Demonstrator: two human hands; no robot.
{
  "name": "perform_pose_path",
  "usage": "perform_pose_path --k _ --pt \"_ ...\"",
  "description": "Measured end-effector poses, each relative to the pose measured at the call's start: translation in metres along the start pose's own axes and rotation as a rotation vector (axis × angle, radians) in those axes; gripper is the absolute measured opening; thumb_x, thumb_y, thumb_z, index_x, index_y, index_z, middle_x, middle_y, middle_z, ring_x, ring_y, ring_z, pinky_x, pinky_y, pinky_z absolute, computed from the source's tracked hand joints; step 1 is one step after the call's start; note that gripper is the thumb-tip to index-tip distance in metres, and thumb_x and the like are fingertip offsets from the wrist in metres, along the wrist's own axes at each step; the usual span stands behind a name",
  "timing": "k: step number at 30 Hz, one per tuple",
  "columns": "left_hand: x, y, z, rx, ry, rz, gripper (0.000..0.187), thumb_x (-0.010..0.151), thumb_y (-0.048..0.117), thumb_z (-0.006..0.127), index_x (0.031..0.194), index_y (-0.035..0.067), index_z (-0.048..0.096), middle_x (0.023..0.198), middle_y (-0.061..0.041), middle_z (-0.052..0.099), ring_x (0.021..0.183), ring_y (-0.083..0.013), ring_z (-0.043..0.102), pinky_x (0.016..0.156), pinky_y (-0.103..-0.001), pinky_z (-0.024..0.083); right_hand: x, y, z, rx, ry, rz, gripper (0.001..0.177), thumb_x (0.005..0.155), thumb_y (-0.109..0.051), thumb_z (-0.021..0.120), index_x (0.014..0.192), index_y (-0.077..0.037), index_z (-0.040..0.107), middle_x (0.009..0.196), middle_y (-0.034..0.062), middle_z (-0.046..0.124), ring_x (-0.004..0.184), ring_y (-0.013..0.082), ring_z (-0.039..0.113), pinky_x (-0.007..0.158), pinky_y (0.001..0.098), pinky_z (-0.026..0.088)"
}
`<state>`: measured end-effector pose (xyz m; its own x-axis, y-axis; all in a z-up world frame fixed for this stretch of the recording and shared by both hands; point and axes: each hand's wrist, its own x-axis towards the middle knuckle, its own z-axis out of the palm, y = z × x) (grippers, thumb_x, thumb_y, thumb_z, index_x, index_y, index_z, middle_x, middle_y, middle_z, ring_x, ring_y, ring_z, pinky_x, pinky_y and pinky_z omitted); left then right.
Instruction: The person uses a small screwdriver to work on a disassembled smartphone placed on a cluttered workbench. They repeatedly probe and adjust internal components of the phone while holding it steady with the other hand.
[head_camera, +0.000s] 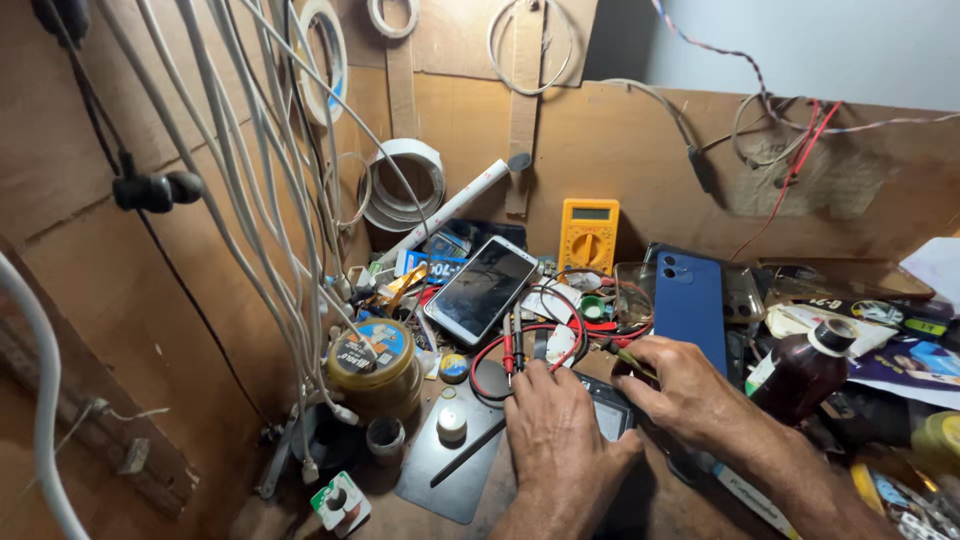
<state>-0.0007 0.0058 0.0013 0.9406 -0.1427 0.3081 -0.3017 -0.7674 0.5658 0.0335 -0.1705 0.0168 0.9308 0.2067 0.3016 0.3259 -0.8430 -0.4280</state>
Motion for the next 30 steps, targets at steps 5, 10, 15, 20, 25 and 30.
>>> perform_pose_path --k 5,10,15,20,25,30 --pt "0.001 0.001 -0.004 0.018 -0.072 -0.026 0.075 0.064 0.048 0.089 0.108 -0.004 0.057 0.114 -0.018 0.051 0.113 -0.0352 0.048 0.094 -0.048 0.041 0.003 0.004 0.007 -0.026 -0.065 -0.023 0.029 0.079 -0.020 0.071 0.100 0.000 0.070 0.094 0.0187 0.074 0.092 0.0364 0.070 0.081 0.0448 0.055" --pt "0.002 0.001 -0.006 0.032 -0.093 -0.032 0.077 0.065 0.049 0.089 0.110 -0.005 0.057 0.116 -0.019 0.050 0.114 -0.0352 0.047 0.096 -0.048 0.041 0.008 0.004 0.007 -0.130 -0.117 -0.034 0.026 0.081 -0.021 0.071 0.096 0.000 0.067 0.090 0.0180 0.070 0.091 0.0366 0.068 0.081 0.0458 0.054" --pt "0.003 0.001 -0.008 0.030 -0.113 -0.030 0.077 0.065 0.049 0.089 0.110 -0.006 0.057 0.117 -0.019 0.049 0.115 -0.0353 0.046 0.097 -0.049 0.039 0.013 -0.010 0.001 -0.119 -0.143 -0.173 0.029 0.079 -0.014 0.071 0.105 -0.003 0.068 0.092 0.0181 0.068 0.088 0.0378 0.067 0.076 0.0458 0.055" --pt "0.002 0.001 -0.010 0.019 -0.132 -0.023 0.075 0.067 0.049 0.088 0.110 -0.005 0.057 0.117 -0.019 0.049 0.114 -0.0351 0.046 0.096 -0.048 0.039 0.015 -0.023 -0.006 -0.203 -0.238 -0.145 0.023 0.085 -0.014 0.068 0.106 -0.005 0.067 0.094 0.0158 0.067 0.092 0.0368 0.066 0.079 0.0466 0.054" --pt "0.000 -0.001 -0.007 0.013 -0.091 -0.009 0.072 0.066 0.047 0.088 0.107 -0.004 0.058 0.116 -0.019 0.050 0.113 -0.0355 0.047 0.095 -0.048 0.041 0.012 -0.015 -0.003 -0.226 -0.235 -0.153 0.022 0.087 -0.017 0.067 0.107 -0.007 0.066 0.096 0.0152 0.067 0.094 0.0369 0.065 0.079 0.0471 0.052" --pt "-0.001 -0.001 -0.006 0.007 -0.045 -0.001 0.073 0.065 0.048 0.088 0.106 -0.004 0.059 0.115 -0.018 0.051 0.113 -0.0353 0.049 0.094 -0.048 0.042 0.012 0.004 0.007 -0.264 -0.166 -0.189 0.022 0.089 -0.019 0.068 0.098 0.000 0.061 0.091 0.0178 0.065 0.089 0.0372 0.064 0.077 0.0487 0.051"
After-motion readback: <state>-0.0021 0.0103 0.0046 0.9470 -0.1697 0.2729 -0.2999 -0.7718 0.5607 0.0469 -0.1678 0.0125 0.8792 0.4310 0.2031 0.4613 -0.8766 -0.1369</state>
